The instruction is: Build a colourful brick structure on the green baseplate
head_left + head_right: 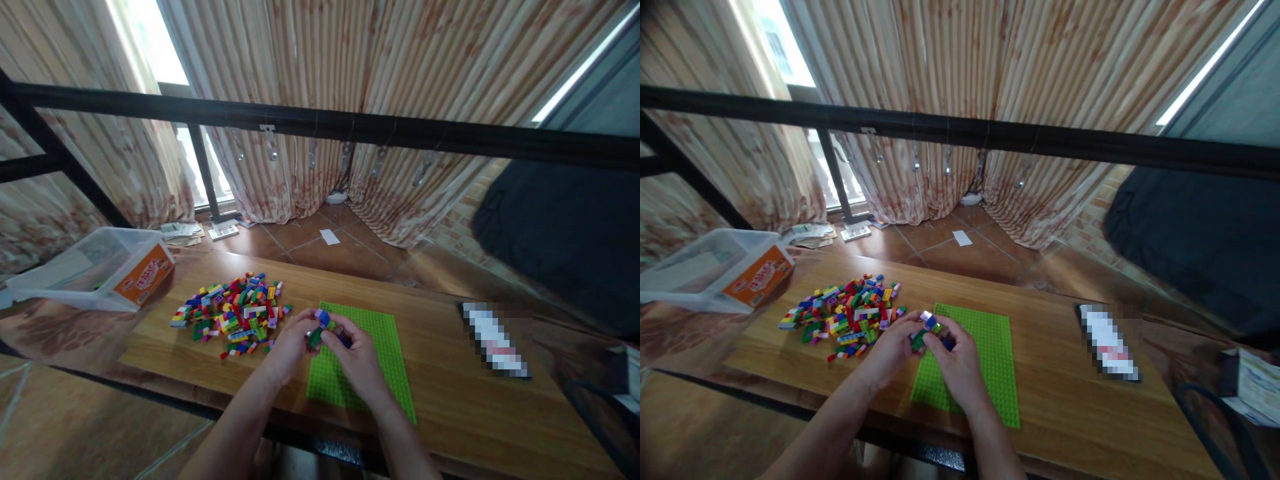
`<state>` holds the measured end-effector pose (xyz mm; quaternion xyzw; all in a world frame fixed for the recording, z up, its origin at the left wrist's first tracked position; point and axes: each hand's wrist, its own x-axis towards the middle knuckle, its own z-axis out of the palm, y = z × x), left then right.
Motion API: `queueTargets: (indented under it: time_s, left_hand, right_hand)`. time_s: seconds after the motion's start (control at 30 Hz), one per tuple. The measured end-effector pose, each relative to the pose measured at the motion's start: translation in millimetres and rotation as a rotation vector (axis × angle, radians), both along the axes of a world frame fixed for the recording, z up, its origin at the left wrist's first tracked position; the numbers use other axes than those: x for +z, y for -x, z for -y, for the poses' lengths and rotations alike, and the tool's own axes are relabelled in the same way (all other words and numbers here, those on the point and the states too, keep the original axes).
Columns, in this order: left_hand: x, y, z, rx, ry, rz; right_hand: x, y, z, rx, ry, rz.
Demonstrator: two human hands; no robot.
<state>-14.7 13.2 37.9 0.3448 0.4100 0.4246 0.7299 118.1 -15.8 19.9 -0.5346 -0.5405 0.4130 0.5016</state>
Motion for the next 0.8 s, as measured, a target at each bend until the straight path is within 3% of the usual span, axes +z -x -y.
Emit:
queueTargets:
  time_s: [0.27,0.4,0.57,0.67,0.8]
  left_hand:
    - [-13.4,-20,-4,0.077,-0.018,-0.116]
    - [-19.9,-15,-13,0.086,-0.170,-0.244]
    - [-21.6,-6,-19,0.056,-0.307,-0.338]
    - [-15.6,4,-21,0.075,-0.266,-0.338]
    - [-4.8,21,-23,0.235,-0.127,-0.287]
  right_hand:
    - [-4,4,4,-0.058,0.008,0.218]
    - [-4,11,4,-0.089,-0.039,0.309]
    - [-6,17,3,-0.056,-0.060,0.276]
    - [-11,21,3,-0.030,-0.019,0.262]
    - [-25,33,2,-0.025,-0.016,0.395]
